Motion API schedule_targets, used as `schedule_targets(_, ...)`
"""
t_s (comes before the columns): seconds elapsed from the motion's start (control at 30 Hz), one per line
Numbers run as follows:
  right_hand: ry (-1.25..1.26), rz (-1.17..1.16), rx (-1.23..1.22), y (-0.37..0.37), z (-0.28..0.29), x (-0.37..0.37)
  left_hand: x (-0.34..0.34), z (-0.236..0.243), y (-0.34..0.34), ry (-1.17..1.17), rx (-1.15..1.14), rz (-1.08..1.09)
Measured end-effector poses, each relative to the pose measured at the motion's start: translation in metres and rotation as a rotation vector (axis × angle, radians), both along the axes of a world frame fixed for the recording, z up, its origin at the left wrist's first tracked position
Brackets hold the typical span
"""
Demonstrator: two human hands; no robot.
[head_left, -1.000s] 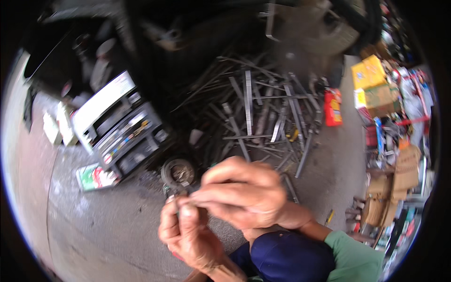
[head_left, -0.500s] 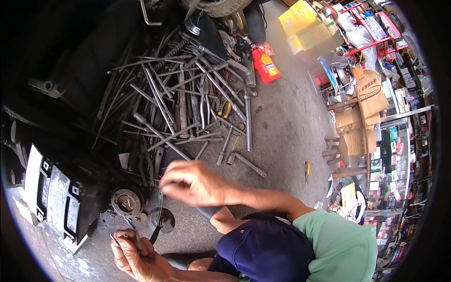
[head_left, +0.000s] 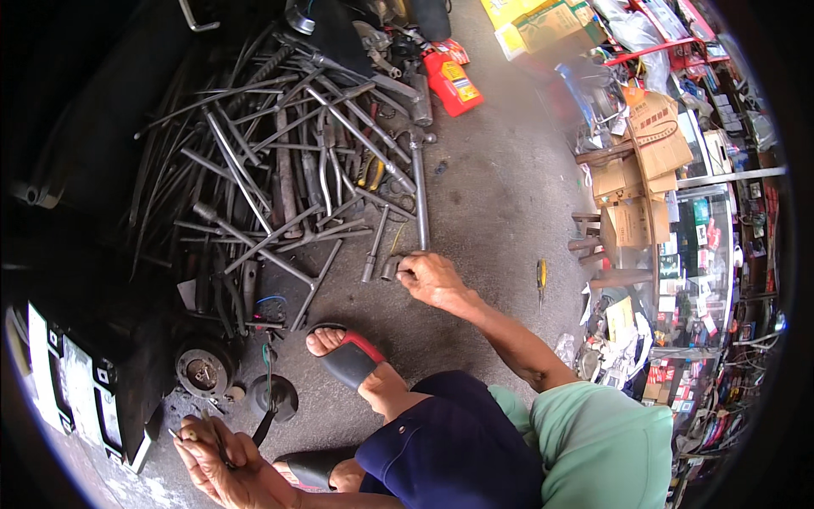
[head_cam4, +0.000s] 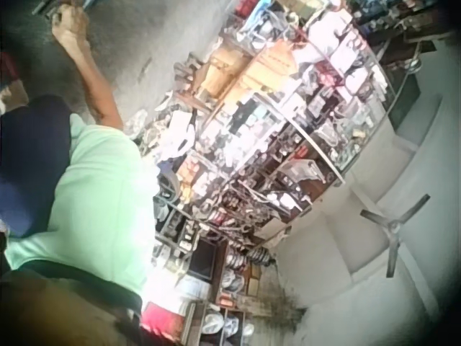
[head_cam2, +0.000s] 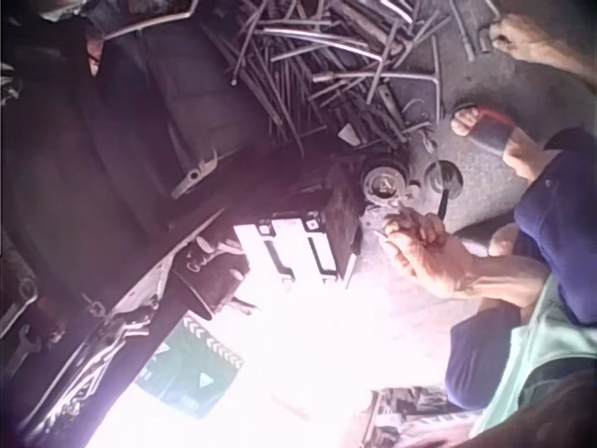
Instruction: The person sits on the floor and repairs electrical wires by stripping insulation, twisting strands, and inserting them into connectors. They use pliers to strip the wire ends and manipulate the components with their hands.
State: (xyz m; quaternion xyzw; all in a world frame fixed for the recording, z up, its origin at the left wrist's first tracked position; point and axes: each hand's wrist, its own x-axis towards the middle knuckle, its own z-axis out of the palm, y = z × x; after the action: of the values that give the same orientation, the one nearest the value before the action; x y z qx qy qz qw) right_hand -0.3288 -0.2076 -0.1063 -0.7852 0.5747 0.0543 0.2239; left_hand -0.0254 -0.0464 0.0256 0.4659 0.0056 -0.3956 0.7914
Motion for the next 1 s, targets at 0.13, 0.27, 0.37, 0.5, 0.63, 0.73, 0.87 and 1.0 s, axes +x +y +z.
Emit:
schedule_targets(0.13, 0.084, 0.088, -0.009, -0.006, -0.007, 0.002, 0.003, -0.003, 0.009, -0.006, -0.03, -0.005)
schedule_targets(0.27, -0.015, 0.07, -0.06, -0.018, -0.013, 0.014, 0.004, -0.003, 0.015, -0.006, -0.028, 0.037)
schedule_targets(0.37, -0.108, 0.142, -0.012, -0.017, -0.007, 0.054, 0.015, -0.01, 0.03, 0.033, -0.029, 0.082)
schedule_targets(0.5, -0.262, 0.34, -0.032, 0.0, -0.017, 0.098, 0.024, -0.019, 0.039, 0.065, 0.018, 0.113)
schedule_targets(0.63, -0.325, 0.385, 0.079, 0.001, -0.019, 0.151, 0.017, -0.014, 0.029, 0.037, 0.047, 0.152)
schedule_targets(0.73, -0.412, 0.473, -0.142, -0.02, -0.021, 0.178, 0.014, -0.004, 0.017, 0.117, 0.011, 0.079)
schedule_targets(0.87, -0.389, 0.342, -0.181, -0.059, -0.016, 0.2, 0.016, -0.004, 0.017, 0.171, -0.015, 0.013)
schedule_targets(1.0, -0.374, 0.206, -0.187, -0.072, -0.012, 0.203, 0.009, -0.003, 0.008, 0.178, 0.021, -0.02)
